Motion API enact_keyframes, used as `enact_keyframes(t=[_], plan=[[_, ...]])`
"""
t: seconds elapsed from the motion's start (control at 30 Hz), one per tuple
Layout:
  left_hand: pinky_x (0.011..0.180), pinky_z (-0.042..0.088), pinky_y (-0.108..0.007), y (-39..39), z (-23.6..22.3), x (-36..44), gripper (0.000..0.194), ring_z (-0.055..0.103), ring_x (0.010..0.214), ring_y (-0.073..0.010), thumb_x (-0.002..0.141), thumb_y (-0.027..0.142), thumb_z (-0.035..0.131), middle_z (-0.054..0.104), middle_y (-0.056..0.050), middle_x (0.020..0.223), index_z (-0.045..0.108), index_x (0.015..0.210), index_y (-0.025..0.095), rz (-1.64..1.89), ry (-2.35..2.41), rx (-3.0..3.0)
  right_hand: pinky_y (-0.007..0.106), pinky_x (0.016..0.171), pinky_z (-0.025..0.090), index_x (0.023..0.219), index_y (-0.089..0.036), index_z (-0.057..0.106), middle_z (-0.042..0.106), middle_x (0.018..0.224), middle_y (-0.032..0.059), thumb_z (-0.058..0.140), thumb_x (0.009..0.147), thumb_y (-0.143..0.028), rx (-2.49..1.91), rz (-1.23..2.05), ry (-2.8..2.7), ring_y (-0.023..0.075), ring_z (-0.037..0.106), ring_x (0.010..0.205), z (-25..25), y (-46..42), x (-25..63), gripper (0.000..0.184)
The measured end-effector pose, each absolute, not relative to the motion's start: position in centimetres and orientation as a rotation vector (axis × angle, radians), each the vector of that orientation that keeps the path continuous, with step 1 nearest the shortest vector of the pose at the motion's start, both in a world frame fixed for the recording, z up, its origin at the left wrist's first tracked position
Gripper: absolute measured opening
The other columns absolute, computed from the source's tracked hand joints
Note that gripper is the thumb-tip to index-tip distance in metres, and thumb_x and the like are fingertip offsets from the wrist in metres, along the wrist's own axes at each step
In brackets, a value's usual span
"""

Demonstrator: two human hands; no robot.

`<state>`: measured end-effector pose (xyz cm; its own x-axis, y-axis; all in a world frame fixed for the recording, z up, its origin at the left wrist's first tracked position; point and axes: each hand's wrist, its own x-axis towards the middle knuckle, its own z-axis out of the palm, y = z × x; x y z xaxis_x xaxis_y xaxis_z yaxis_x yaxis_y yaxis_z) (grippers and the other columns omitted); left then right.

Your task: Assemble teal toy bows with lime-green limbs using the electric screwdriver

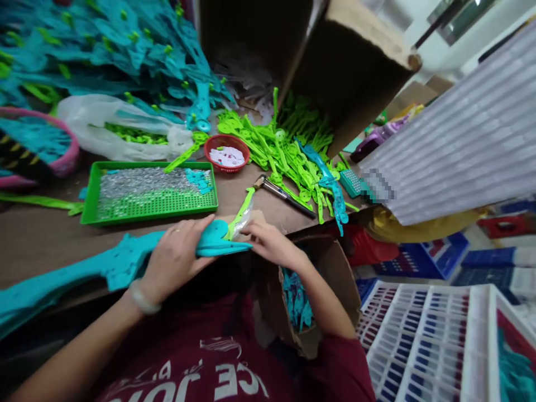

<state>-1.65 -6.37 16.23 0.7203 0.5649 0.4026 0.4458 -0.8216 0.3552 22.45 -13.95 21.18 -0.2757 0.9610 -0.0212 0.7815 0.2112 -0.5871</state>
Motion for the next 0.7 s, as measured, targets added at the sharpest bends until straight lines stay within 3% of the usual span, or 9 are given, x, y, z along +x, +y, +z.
enact_keyframes(t=[0.1,0.33,0.57,0.7], plan=[[0.087,0.051,-0.046,-6.9,17.2,-2.5,0.079,0.063,0.099,-0.0328,0.088,0.047,0.065,0.064,-0.018,0.115,0.030,0.151,0.014,0.921,0.772,2.684,0.031,0.088,0.053,0.128,-0.011,0.053,0.064,0.115,0.0159,0.060,0.094,-0.028,-1.250,0.651,-2.003,0.0184,0.064,0.101,17.6,-14.5,20.0,0.038],[0.082,0.052,-0.048,-7.6,18.2,-3.5,0.096,0.063,0.096,-0.0339,0.078,0.042,0.079,0.062,-0.018,0.109,0.025,0.154,0.020,1.094,0.818,2.649,0.026,0.083,0.056,0.110,-0.011,0.058,0.069,0.097,0.0131,0.052,0.099,-0.026,-1.042,0.196,-1.752,0.0149,0.068,0.093,13.5,-14.5,15.1,0.019],[0.081,0.052,-0.048,-7.8,18.2,-4.2,0.092,0.061,0.090,-0.0280,0.074,0.041,0.082,0.061,-0.012,0.106,0.031,0.149,0.029,1.118,0.802,2.512,0.024,0.079,0.059,0.111,-0.015,0.058,0.073,0.093,0.0090,0.052,0.099,-0.030,-0.928,0.069,-1.637,0.0137,0.071,0.086,13.7,-14.1,13.8,0.020],[0.081,0.052,-0.048,-7.9,18.2,-4.4,0.084,0.061,0.090,-0.0273,0.075,0.043,0.080,0.060,-0.010,0.105,0.035,0.144,0.029,1.096,0.819,2.472,0.024,0.079,0.059,0.105,-0.017,0.061,0.073,0.090,0.0085,0.049,0.100,-0.034,-0.896,0.241,-1.636,0.0138,0.071,0.087,14.0,-13.9,13.4,0.022]])
